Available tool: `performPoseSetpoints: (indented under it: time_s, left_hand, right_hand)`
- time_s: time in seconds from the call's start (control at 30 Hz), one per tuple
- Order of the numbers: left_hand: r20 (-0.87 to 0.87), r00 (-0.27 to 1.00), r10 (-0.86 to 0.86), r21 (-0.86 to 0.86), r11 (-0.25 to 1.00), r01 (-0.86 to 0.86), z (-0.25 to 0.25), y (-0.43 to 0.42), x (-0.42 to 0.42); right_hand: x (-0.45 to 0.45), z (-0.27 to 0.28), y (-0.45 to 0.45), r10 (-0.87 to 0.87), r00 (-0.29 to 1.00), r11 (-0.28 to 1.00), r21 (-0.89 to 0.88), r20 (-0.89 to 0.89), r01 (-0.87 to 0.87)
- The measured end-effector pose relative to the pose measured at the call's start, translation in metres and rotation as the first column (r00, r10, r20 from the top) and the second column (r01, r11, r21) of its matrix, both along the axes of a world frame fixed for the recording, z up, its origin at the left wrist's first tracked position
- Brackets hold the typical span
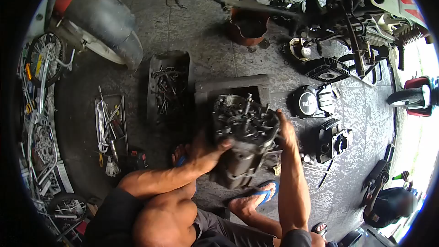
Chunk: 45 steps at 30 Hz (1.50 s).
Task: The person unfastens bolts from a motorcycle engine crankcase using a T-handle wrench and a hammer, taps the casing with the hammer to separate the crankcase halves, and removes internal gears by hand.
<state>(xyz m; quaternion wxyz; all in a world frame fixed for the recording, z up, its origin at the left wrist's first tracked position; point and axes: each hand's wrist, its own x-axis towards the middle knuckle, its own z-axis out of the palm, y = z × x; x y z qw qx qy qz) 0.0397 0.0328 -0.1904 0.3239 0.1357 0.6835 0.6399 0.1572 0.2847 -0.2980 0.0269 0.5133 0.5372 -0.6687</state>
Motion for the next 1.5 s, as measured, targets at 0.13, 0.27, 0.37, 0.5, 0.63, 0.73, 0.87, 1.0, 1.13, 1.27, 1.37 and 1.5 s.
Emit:
performPoseSetpoints:
  time_s: [0.13,0.27,0.37,0.5,0.63,0.73,0.87,1.0,1.13,1.27,1.37,1.5]
  left_hand:
    - [0.168,0.983,0.074,-0.095,0.994,-0.059,0.011,-0.021,0.002]
    - [0.095,0.967,-0.237,-0.300,0.919,0.255,0.047,-0.031,-0.004]
    - [0.129,0.981,-0.145,-0.199,0.965,0.169,0.041,-0.024,0.009]
    - [0.180,0.978,-0.100,-0.132,0.983,0.125,0.030,-0.025,0.021]
    - [0.446,0.895,-0.020,0.012,1.000,0.016,0.002,-0.036,0.007]
    - [0.708,0.703,-0.068,0.209,0.971,-0.116,-0.034,-0.041,-0.010]
    - [0.862,0.423,-0.278,0.398,0.889,-0.227,-0.074,-0.039,-0.031]
    - [0.860,0.290,-0.421,0.495,0.827,-0.266,-0.093,-0.033,-0.045]
    - [0.856,0.233,-0.462,0.515,0.806,-0.291,-0.103,-0.029,-0.042]
    - [0.860,0.243,-0.449,0.507,0.804,-0.311,-0.103,-0.029,-0.038]
    - [0.868,0.267,-0.420,0.491,0.810,-0.322,-0.104,-0.035,-0.035]
    - [0.876,0.245,-0.416,0.480,0.809,-0.339,-0.108,-0.031,-0.041]
  right_hand:
    - [-0.012,0.027,-0.018,0.092,0.972,0.970,0.200,0.216,-0.137]
    - [0.002,0.020,-0.020,0.244,0.966,0.834,0.491,0.083,-0.253]
    - [-0.015,0.053,-0.021,0.050,0.990,0.989,0.141,-0.129,-0.031]
    - [-0.015,0.083,-0.040,-0.045,0.999,0.899,0.436,0.006,0.037]
    - [-0.019,0.152,-0.061,-0.097,0.988,0.916,0.379,-0.120,0.135]
    - [-0.020,0.174,-0.067,-0.096,0.975,0.874,0.452,-0.202,0.180]
    - [-0.029,0.186,-0.076,-0.075,0.993,0.750,0.651,-0.096,0.120]
    - [-0.025,0.145,-0.063,-0.054,0.994,0.605,0.795,0.095,-0.043]
    - [-0.028,0.136,-0.068,-0.088,0.991,0.605,0.795,0.105,-0.031]
    - [-0.022,0.132,-0.072,-0.107,0.993,0.634,0.766,-0.052,0.108]
    - [-0.017,0.151,-0.093,-0.137,0.982,0.622,0.760,-0.130,0.188]
    - [-0.039,0.203,-0.104,-0.072,0.997,0.523,0.853,0.036,0.007]
